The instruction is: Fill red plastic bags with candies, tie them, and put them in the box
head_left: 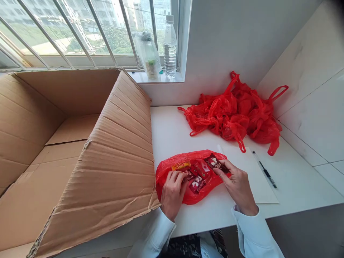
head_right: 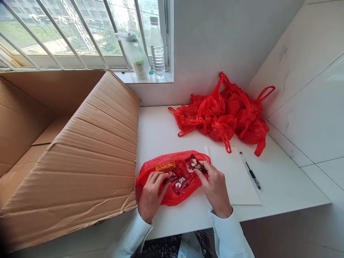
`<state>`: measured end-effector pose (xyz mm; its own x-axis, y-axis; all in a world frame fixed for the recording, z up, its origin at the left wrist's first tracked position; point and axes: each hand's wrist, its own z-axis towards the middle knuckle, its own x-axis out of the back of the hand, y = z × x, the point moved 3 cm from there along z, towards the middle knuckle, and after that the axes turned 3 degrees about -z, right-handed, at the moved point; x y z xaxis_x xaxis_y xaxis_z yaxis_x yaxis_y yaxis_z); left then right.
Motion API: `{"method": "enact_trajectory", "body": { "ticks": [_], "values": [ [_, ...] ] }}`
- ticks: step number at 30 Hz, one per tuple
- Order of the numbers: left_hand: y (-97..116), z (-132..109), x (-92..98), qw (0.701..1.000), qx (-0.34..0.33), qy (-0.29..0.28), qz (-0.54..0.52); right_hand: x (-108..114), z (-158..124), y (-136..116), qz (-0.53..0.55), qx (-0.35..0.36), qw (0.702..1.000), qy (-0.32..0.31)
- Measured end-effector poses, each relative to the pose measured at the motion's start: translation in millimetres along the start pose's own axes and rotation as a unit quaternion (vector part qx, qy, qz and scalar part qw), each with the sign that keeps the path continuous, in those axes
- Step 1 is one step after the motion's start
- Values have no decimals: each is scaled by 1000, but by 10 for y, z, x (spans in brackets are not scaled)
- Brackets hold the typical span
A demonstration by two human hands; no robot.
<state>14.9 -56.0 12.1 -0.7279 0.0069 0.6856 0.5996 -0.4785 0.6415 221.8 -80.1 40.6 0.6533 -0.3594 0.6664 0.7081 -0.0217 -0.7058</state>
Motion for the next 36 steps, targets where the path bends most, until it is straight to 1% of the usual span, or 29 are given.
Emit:
{"method": "enact_trajectory", "body": {
  "ticks": [2,6,9,12,15,17,20,22,25,28,34,36],
  "values": [
    [1,29,-53,999,-10,-26,23,-24,-23,7,2,6,1000,-20],
    [-11,45,-98,997,-6,-38,69,-248,-96,-7,9,29,996,-83],
    [-82,10,-68,995,2,-18,102,-395,-146,29,20,17,993,-113],
    [-196,-35,-28,992,14,18,122,-452,-181,77,51,-21,991,-122],
    [-291,-65,-9,990,24,60,123,-461,-204,104,123,-55,986,-99],
    [-319,-73,-7,989,27,83,120,-442,-213,138,190,-92,976,-49],
    [-304,-67,-10,988,26,97,115,-371,-220,226,274,-148,949,43],
    [-264,-53,-10,989,26,93,111,-310,-217,287,302,-166,936,71],
    [-185,-23,0,992,26,79,97,-216,-206,350,297,-172,937,63],
    [-125,-3,20,995,27,71,69,-160,-208,359,293,-174,939,47],
    [-147,-2,49,994,41,99,15,-197,-214,228,361,-178,915,21],
    [-165,-5,53,993,47,109,5,-207,-202,205,362,-175,915,16]
  ]
}}
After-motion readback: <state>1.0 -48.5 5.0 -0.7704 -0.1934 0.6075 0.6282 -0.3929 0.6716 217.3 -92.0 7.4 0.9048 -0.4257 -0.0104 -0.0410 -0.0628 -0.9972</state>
